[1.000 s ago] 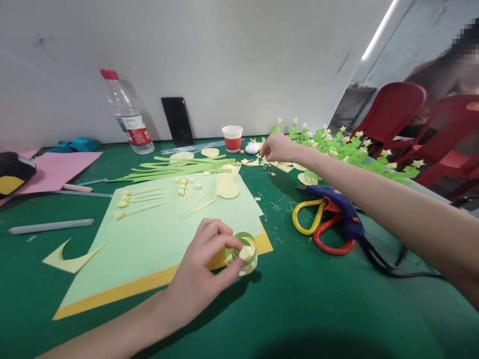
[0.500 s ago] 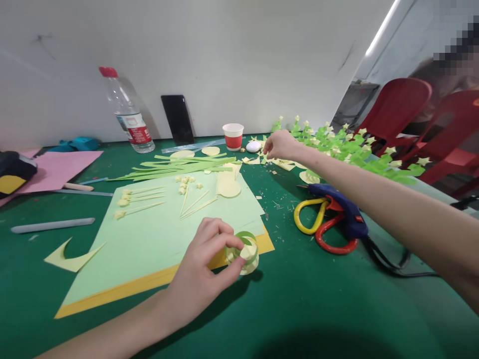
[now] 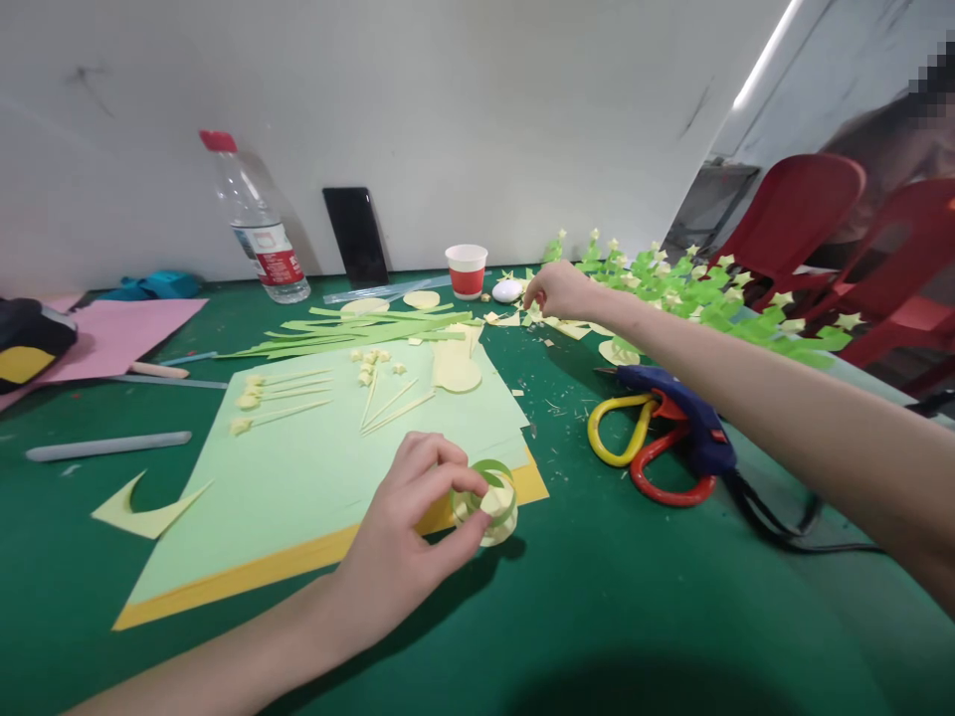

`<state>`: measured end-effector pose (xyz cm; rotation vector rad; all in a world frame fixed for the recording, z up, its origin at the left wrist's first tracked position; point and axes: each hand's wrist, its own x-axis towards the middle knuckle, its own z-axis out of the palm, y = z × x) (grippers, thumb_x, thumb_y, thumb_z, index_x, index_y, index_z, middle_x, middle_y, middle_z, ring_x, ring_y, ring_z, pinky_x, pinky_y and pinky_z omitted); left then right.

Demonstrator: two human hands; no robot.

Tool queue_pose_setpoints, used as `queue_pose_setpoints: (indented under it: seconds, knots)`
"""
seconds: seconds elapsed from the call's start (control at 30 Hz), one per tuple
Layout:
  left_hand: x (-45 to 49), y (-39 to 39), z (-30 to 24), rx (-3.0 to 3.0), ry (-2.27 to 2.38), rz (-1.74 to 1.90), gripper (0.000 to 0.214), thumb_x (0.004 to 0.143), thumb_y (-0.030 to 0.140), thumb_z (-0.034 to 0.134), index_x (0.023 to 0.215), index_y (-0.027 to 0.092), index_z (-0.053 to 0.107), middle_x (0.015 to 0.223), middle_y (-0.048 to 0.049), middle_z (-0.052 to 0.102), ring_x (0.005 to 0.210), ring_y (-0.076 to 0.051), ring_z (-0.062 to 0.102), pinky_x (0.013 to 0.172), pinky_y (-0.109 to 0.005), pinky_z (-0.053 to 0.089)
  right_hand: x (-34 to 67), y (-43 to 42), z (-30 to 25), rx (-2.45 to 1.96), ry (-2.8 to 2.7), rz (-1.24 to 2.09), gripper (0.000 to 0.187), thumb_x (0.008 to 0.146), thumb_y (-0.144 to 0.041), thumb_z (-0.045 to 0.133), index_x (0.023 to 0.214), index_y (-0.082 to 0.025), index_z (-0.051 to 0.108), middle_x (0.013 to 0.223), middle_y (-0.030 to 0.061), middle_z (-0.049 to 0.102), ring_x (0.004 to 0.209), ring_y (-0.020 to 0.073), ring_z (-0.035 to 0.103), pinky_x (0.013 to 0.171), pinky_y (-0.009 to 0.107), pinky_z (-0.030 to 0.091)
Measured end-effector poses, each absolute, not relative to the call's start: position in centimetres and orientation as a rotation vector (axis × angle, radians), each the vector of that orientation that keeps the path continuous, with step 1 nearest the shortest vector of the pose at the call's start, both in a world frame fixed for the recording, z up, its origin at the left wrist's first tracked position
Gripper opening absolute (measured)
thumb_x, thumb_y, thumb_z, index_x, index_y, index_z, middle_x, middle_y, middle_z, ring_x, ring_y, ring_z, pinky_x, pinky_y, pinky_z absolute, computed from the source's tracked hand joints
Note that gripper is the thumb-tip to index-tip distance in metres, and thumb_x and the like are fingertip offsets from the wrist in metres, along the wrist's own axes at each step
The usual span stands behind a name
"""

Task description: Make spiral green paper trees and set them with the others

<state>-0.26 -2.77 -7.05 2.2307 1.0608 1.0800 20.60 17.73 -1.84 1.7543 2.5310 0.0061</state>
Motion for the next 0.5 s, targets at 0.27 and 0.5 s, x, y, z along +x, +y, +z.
queue_pose_setpoints:
  seconds: [0.27, 0.5]
  knots:
    - [-0.36, -2.78, -7.2, 2.235, 1.072, 1.065, 0.012, 0.078, 0.01, 0.049, 0.073, 0.021, 0.052, 0.075, 0.001, 0.047, 0.079, -0.015, 0.045, 0.069, -0.028, 0.042, 21.0, 18.34, -2.4, 1.744, 2.569, 0.131, 0.026, 0.086, -0.03, 0.05, 0.104, -0.013, 0.054, 0.103, 0.0064, 0.056, 0.089, 0.0163, 0.056, 0.076, 0.035, 0.048]
    - [-0.3, -2.74, -7.17, 2.237, 1.093, 1.064, 0.011, 0.078, 0.012, 0.049, 0.073, 0.022, 0.053, 0.075, -0.0004, 0.049, 0.079, -0.016, 0.046, 0.067, -0.029, 0.043, 21.2, 17.85, -1.73, 1.732, 2.617, 0.207, 0.023, 0.085, -0.031, 0.05, 0.1, -0.014, 0.056, 0.108, 0.0073, 0.055, 0.094, 0.0168, 0.054, 0.081, 0.037, 0.046]
